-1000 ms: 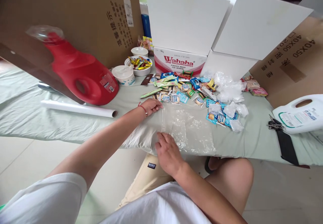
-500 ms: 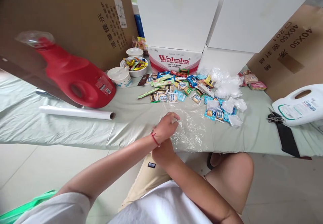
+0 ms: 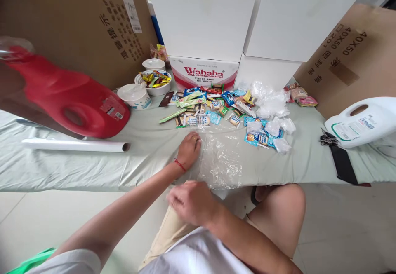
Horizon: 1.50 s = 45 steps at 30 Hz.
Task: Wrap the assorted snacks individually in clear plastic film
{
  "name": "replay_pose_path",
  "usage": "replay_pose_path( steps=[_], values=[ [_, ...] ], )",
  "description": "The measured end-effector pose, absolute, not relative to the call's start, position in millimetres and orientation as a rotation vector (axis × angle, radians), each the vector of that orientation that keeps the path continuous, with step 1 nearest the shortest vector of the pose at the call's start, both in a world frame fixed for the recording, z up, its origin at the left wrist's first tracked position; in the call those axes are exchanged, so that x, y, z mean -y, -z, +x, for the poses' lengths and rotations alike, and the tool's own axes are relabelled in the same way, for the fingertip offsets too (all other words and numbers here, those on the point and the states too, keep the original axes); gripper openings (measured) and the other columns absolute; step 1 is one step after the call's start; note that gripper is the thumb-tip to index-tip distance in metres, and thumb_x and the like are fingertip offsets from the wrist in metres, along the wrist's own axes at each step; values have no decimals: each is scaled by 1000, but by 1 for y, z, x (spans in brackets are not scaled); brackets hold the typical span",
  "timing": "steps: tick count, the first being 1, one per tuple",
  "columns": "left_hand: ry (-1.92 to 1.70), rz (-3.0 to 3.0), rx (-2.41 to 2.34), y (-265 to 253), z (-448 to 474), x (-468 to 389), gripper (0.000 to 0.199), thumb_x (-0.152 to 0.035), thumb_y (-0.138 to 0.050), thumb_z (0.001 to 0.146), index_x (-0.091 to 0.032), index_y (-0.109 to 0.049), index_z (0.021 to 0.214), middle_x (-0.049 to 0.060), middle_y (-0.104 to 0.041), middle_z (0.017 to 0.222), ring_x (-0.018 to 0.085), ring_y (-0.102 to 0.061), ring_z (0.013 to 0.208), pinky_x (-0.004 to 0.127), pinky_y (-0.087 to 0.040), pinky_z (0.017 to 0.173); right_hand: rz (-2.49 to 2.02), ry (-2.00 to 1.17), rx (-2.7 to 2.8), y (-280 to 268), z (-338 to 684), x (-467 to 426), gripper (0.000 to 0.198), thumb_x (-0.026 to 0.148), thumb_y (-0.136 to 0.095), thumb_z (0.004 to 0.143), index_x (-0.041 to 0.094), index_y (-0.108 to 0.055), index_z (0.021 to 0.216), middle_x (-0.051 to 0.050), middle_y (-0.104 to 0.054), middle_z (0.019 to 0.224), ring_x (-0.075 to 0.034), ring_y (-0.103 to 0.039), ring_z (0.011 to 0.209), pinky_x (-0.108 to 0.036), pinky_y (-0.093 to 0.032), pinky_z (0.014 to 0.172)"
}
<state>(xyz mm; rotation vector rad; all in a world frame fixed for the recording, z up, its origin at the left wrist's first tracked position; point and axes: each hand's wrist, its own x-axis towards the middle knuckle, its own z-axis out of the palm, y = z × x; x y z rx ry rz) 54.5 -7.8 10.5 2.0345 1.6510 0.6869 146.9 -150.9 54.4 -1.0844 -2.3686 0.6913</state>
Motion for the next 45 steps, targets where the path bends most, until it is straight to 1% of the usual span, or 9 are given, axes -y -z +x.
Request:
replay_pose_path(
  steps=[3,6,9,16,19,28,34,39,45],
  values=[
    [-598,2238,-1660,-7,55,15,35,-21,-48,100,-11,-71,124,18,-64,148,30,-49,150,47,-37,125,-1441,-483,2131,-61,178,113,36,33,-41,110,21,-72,125,-11,-77,118,-26,-70,112,-41,-55,101],
    [-507,2390,-1700,-8,48,21,44,-29,-43,105,-15,-67,138,15,-57,158,30,-43,155,55,-30,128,-1726,-278,2082,-37,212,79,53,40,-45,107,12,-57,151,-21,-52,160,-36,-43,152,-58,-35,124],
    [-442,2419,-1778,-9,34,25,52,-38,-37,107,-20,-58,151,13,-49,165,31,-40,157,67,-18,130,-1863,-258,2103,-7,243,68,60,42,-42,107,7,-51,156,-21,-41,168,-37,-31,159,-60,-28,128],
    [-318,2368,-1883,-5,14,28,61,-45,-26,109,-20,-44,162,13,-36,171,32,-36,159,74,-15,127,-1849,-355,1963,-33,293,27,45,39,-38,107,22,-73,129,-14,-75,127,-30,-67,121,-48,-52,106],
    [-297,2373,-1897,-4,16,28,64,-48,-27,108,-19,-42,163,14,-33,172,34,-32,160,76,-16,126,-2153,-122,1939,-60,304,-31,42,28,-42,103,17,-69,134,-18,-68,135,-33,-60,128,-45,-48,108],
    [-277,2354,-1871,-7,16,29,72,-61,-30,106,-19,-39,164,14,-30,174,37,-28,161,78,-13,125,-2551,-256,2138,-71,313,-117,50,51,-78,84,15,-77,119,-20,-71,124,-36,-65,115,-41,-53,96],
    [-326,2341,-1856,-6,16,29,66,-52,-31,107,-20,-39,165,14,-31,174,35,-29,161,77,-9,127,-2083,62,2056,-113,313,-68,60,54,-75,87,20,-69,137,-15,-63,125,-36,-55,122,-50,-46,106],
    [-338,2320,-1860,-7,16,29,59,-39,-24,109,-23,-43,163,13,-35,172,34,-33,160,78,-10,126,-1508,-363,2433,-98,258,-5,62,56,-78,88,26,-68,141,-13,-63,123,-33,-51,113,-49,-46,100],
    [-344,2325,-1863,-8,16,29,59,-37,-24,109,-22,-43,163,13,-34,172,33,-33,160,76,-11,127,-1558,-602,2611,-61,229,-1,61,50,-75,93,20,-65,145,-15,-66,127,-33,-54,115,-48,-45,102]
  ],
)
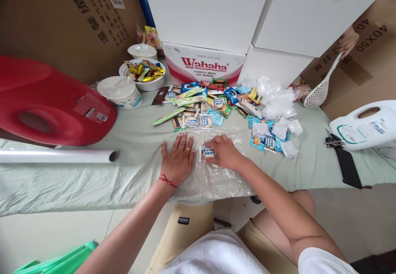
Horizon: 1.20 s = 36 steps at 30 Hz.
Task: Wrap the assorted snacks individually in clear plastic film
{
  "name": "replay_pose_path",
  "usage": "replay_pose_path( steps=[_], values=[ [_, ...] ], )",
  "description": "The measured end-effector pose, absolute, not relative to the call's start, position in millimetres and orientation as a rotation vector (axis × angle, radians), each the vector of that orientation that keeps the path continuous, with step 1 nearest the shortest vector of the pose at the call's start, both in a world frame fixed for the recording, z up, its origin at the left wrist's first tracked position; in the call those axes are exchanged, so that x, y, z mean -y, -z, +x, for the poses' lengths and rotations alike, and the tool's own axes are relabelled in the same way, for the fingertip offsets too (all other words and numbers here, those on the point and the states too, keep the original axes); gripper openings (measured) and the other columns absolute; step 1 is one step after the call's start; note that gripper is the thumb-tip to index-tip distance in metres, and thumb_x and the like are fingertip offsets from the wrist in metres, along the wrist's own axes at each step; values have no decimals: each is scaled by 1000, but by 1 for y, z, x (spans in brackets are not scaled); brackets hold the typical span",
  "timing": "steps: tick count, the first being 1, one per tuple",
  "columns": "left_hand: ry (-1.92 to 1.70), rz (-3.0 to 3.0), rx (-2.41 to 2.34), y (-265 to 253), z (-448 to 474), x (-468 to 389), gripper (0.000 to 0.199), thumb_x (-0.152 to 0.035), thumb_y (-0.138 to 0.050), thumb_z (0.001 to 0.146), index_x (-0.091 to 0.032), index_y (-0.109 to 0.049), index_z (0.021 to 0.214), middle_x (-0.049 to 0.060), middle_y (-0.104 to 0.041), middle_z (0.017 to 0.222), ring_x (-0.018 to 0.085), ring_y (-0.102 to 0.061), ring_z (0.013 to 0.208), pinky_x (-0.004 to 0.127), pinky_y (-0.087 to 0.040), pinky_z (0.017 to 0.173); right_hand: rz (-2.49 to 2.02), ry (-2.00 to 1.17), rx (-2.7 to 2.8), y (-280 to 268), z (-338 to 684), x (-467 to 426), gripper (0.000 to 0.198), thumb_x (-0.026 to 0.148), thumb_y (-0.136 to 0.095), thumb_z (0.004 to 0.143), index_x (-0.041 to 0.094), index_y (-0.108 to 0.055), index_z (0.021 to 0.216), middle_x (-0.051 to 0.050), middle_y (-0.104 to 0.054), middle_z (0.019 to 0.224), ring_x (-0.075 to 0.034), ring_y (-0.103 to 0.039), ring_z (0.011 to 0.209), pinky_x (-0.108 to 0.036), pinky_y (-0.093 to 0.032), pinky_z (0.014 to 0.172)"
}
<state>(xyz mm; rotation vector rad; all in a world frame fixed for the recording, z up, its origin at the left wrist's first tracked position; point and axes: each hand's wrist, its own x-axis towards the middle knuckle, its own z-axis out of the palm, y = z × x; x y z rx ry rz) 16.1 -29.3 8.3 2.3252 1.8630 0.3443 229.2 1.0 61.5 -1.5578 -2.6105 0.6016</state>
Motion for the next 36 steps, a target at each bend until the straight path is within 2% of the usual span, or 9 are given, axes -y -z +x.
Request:
replay_pose_path(
  steps=[3,5,7,13,18,24,28,32,36],
  values=[
    [-313,2324,-1862,-9,16,29,59,-37,-25,108,-22,-43,163,13,-34,173,33,-33,160,76,-14,127,-1507,-383,2617,-77,227,-42,44,31,-55,103,22,-65,146,-15,-67,132,-33,-55,122,-47,-43,106],
    [-288,2324,-1868,-10,16,29,59,-37,-25,108,-22,-44,162,13,-34,173,33,-32,160,76,-15,126,-1369,-281,2746,-88,222,-75,49,13,-50,99,26,-68,143,-11,-64,144,-32,-49,136,-47,-38,112],
    [-274,2325,-1875,-11,16,28,60,-37,-25,108,-21,-44,162,13,-34,172,33,-32,160,76,-16,126,-1178,-359,2917,-92,216,-103,52,7,-51,95,29,-72,137,-6,-64,149,-29,-45,143,-45,-34,115],
    [-316,2324,-1856,-9,16,28,60,-38,-23,108,-20,-44,162,13,-36,172,33,-34,160,76,-16,126,-1193,-293,3004,-69,237,-130,46,17,-49,99,25,-70,140,-12,-65,144,-32,-50,130,-44,-37,109],
    [-355,2299,-1857,-7,15,29,60,-39,-23,109,-21,-45,162,11,-35,172,31,-33,160,75,-14,127,-1627,-94,2670,-80,285,-123,65,26,-63,89,12,-56,152,-21,-58,143,-38,-49,128,-48,-37,111],
    [-380,2298,-1836,-8,14,29,59,-39,-23,109,-21,-45,161,11,-35,172,31,-33,160,75,-13,128,-1437,-363,2566,-113,277,-65,68,52,-67,92,20,-57,151,-15,-65,127,-36,-55,121,-49,-41,108],
    [-380,2281,-1837,-8,15,29,59,-40,-25,109,-21,-45,162,12,-35,172,33,-32,160,75,-12,127,-1270,-550,2808,-91,248,-23,67,52,-71,90,19,-62,147,-16,-67,120,-34,-56,110,-48,-44,101],
    [-385,2276,-1828,-7,15,29,60,-41,-24,109,-22,-44,163,11,-34,173,33,-31,161,75,-12,128,-1320,-628,2801,-76,237,-24,69,55,-71,91,19,-61,149,-18,-66,131,-35,-57,116,-49,-45,104],
    [-383,2280,-1830,-7,15,29,60,-40,-24,109,-22,-44,162,11,-34,173,32,-32,161,75,-11,128,-1576,-468,2519,-88,209,-62,46,47,-49,105,18,-67,137,-15,-71,126,-31,-63,116,-42,-46,104]
  ],
)
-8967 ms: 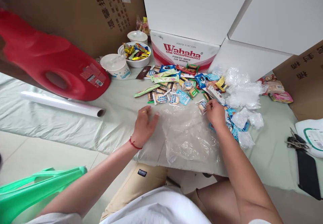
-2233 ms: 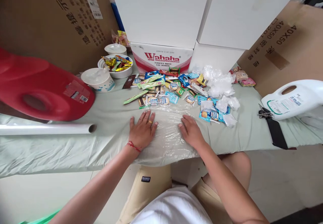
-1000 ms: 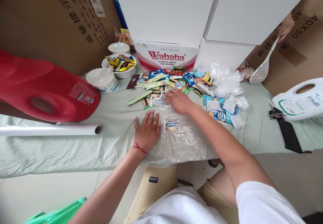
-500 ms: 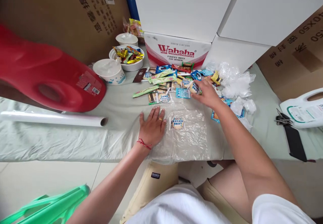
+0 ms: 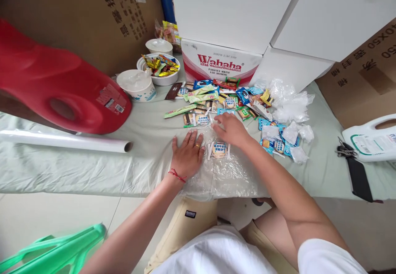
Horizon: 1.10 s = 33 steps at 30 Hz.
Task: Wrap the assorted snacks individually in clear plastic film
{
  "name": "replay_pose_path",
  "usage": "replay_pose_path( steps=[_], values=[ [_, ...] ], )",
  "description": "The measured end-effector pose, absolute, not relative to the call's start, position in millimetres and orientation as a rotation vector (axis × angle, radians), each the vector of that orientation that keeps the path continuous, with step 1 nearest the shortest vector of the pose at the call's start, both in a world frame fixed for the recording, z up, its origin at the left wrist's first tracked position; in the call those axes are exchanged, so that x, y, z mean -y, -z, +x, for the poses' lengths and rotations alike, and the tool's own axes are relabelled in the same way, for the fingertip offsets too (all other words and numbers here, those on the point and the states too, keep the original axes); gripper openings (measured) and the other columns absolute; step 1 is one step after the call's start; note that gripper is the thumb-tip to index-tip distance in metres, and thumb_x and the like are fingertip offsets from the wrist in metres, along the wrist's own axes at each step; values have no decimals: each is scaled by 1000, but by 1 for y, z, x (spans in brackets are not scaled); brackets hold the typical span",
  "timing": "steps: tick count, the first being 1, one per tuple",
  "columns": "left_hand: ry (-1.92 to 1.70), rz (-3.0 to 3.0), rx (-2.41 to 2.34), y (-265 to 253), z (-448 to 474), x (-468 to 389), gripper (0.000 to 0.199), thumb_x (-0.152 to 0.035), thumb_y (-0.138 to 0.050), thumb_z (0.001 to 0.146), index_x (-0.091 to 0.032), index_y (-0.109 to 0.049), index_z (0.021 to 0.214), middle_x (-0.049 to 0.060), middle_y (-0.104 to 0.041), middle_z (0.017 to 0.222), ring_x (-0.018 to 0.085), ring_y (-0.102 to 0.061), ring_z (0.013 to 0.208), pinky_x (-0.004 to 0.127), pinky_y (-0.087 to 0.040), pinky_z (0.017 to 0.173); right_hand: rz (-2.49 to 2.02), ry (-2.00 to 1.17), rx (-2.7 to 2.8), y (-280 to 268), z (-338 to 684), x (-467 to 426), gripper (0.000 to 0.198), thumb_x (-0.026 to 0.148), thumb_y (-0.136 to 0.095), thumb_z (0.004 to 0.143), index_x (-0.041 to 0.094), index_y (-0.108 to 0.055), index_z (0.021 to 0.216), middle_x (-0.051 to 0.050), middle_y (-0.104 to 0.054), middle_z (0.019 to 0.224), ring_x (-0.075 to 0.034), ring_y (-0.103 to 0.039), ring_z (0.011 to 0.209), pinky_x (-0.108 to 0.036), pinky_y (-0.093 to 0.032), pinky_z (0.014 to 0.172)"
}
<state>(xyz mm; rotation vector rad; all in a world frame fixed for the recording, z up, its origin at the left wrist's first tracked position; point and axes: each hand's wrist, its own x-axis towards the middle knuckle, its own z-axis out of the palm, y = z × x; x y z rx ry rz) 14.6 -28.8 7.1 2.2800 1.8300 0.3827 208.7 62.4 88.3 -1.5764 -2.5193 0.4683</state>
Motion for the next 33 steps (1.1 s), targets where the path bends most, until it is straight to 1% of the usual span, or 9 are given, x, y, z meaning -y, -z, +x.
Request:
replay_pose_path(
  steps=[3,8,10,13,15,19,24,29,33],
  values=[
    [-375,2280,-1839,-7,15,28,59,-39,-24,109,-22,-45,161,11,-35,172,32,-32,161,75,-11,128,-1919,-411,2445,-89,169,-96,42,45,-47,106,17,-73,123,-18,-73,122,-35,-64,119,-42,-49,98],
    [-379,2275,-1841,-6,15,29,59,-41,-25,109,-23,-46,161,11,-35,172,32,-32,160,74,-12,128,-2212,-509,2233,-69,123,-128,62,50,-68,95,11,-58,142,-26,-64,140,-37,-67,122,-42,-54,94],
    [-384,2274,-1837,-6,15,29,60,-41,-24,109,-23,-46,161,10,-35,172,32,-33,160,74,-11,128,-2237,-586,2185,-66,121,-131,65,51,-73,91,11,-58,140,-24,-68,136,-35,-68,121,-40,-54,94],
    [-391,2268,-1829,-6,14,28,59,-41,-24,109,-23,-46,161,10,-36,172,32,-32,161,74,-11,128,-2258,-638,2165,-66,127,-129,52,49,-73,91,15,-65,130,-19,-71,132,-34,-68,121,-39,-55,95],
    [-387,2264,-1824,-7,14,28,59,-41,-25,108,-23,-46,161,10,-36,172,32,-32,161,74,-12,128,-2234,-589,2162,-66,129,-124,49,49,-70,93,17,-66,129,-18,-70,134,-35,-64,126,-41,-54,97],
    [-374,2259,-1821,-8,15,28,59,-40,-26,108,-22,-47,161,11,-36,172,32,-32,161,76,-11,127,-2181,-535,2208,-63,124,-115,71,55,-79,84,16,-60,140,-22,-54,148,-40,-46,142,-48,-51,106],
    [-392,2264,-1816,-7,14,28,59,-41,-27,108,-21,-47,160,11,-36,172,31,-32,160,74,-11,128,-2268,-569,2194,-66,126,-115,76,54,-87,76,19,-61,138,-21,-48,150,-42,-39,146,-52,-49,110],
    [-427,2255,-1819,-7,13,28,58,-42,-29,108,-24,-48,160,10,-39,171,32,-34,159,74,-12,128,-2287,-480,2202,-64,155,-120,68,59,-73,88,17,-62,139,-22,-45,156,-43,-40,146,-52,-47,109],
    [-422,2265,-1819,-8,13,28,58,-42,-30,108,-24,-49,159,10,-39,171,32,-35,159,74,-14,128,-2108,-457,2440,-64,181,-127,47,40,-59,98,16,-68,138,-19,-56,151,-36,-48,143,-46,-40,115]
  ],
)
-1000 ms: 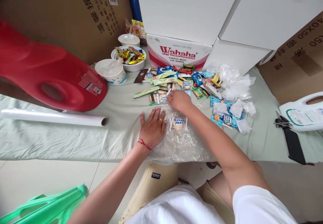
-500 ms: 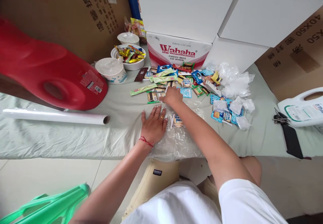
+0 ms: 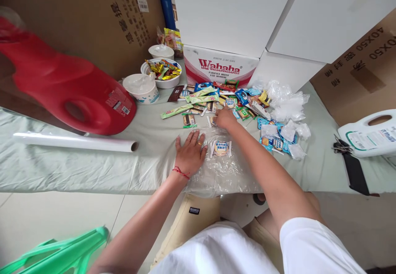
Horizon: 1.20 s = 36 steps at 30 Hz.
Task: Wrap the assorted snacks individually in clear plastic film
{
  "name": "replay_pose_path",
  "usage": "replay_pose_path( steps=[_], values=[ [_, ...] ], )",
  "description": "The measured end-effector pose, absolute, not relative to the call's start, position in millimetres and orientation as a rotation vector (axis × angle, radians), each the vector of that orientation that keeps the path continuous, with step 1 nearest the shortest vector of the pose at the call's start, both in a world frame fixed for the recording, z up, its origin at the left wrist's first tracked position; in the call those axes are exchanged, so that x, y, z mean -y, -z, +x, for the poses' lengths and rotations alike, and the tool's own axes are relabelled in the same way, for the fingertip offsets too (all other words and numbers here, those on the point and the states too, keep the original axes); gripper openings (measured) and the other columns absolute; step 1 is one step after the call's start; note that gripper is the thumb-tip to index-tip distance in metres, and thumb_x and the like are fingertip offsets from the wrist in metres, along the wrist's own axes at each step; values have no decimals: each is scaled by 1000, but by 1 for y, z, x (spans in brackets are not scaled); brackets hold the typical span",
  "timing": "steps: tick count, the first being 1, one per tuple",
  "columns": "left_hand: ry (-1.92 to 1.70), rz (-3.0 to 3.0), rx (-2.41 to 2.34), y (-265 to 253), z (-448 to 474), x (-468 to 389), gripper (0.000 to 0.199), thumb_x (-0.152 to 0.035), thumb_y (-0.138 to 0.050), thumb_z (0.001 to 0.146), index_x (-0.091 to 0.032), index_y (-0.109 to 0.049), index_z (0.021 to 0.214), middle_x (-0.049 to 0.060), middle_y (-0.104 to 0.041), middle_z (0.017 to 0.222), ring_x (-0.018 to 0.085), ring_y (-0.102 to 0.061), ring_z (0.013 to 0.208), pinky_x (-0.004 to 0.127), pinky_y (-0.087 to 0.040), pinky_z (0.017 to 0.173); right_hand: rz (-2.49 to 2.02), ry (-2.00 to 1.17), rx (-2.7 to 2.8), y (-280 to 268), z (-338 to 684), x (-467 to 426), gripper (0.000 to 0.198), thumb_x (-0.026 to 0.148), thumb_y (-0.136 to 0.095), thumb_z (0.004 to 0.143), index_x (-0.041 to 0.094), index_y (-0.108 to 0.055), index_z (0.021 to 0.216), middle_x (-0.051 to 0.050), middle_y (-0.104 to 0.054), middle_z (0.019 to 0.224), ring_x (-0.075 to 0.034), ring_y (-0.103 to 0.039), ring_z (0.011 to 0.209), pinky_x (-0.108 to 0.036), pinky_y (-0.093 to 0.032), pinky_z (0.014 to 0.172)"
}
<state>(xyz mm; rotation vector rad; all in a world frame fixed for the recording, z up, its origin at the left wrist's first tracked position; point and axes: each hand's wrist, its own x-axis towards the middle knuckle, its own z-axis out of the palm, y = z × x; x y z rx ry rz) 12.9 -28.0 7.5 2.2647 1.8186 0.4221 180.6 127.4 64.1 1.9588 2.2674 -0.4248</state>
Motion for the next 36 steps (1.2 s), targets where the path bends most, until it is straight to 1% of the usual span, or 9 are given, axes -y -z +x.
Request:
replay_pose_path(
  steps=[3,8,13,16,19,22,29,33,36],
  values=[
    [-414,2271,-1831,-7,13,27,57,-42,-30,108,-25,-49,159,9,-40,171,32,-35,159,73,-16,128,1719,446,-2397,-68,194,-133,49,35,-70,91,23,-70,139,-12,-63,144,-31,-51,140,-40,-32,121],
    [-424,2273,-1843,-6,13,27,56,-42,-33,107,-26,-51,157,8,-40,171,31,-35,159,72,-17,128,1572,454,-2377,-68,208,-140,51,50,-85,76,21,-77,118,-11,-73,112,-34,-62,116,-43,-43,108],
    [-433,2268,-1841,-5,12,27,55,-43,-34,107,-29,-50,158,8,-41,170,31,-35,159,70,-16,129,2120,584,-2627,-76,246,-132,26,40,-72,83,18,-75,96,-7,-73,94,-25,-64,94,-40,-48,94],
    [-435,2269,-1837,-5,12,27,55,-43,-36,107,-30,-50,158,7,-41,170,32,-34,159,70,-16,129,2440,974,-2707,-93,273,-104,34,45,-65,89,17,-76,104,-6,-74,90,-22,-64,82,-38,-51,83],
    [-439,2266,-1825,-6,11,27,55,-42,-36,107,-27,-51,157,9,-42,170,32,-36,158,71,-16,129,2146,1592,-2612,-103,284,-62,41,55,-71,86,19,-80,105,-5,-76,93,-21,-67,84,-37,-53,83],
    [-429,2264,-1824,-8,12,27,54,-41,-36,107,-27,-52,157,10,-42,170,32,-37,158,72,-15,129,1796,1815,-2498,-93,275,-32,45,59,-68,89,20,-81,109,-6,-79,102,-23,-70,92,-37,-54,88],
    [-395,2263,-1844,-9,13,26,54,-42,-36,107,-29,-52,157,9,-42,170,32,-37,158,71,-17,128,1759,808,-2765,-62,241,-25,43,42,-63,98,17,-74,130,-15,-71,124,-30,-61,118,-47,-44,109],
    [-402,2260,-1852,-9,13,26,54,-42,-35,107,-28,-52,157,8,-42,170,31,-37,158,71,-17,129,1503,651,-2711,-70,224,-12,79,48,-81,86,17,-54,154,-18,-62,142,-38,-46,137,-50,-42,111],
    [-395,2251,-1859,-9,13,26,55,-41,-35,107,-27,-51,157,8,-42,170,31,-37,158,72,-17,128,1480,478,-2614,-74,217,-1,82,36,-82,86,16,-48,158,-19,-62,139,-38,-45,136,-50,-41,109]
  ],
)
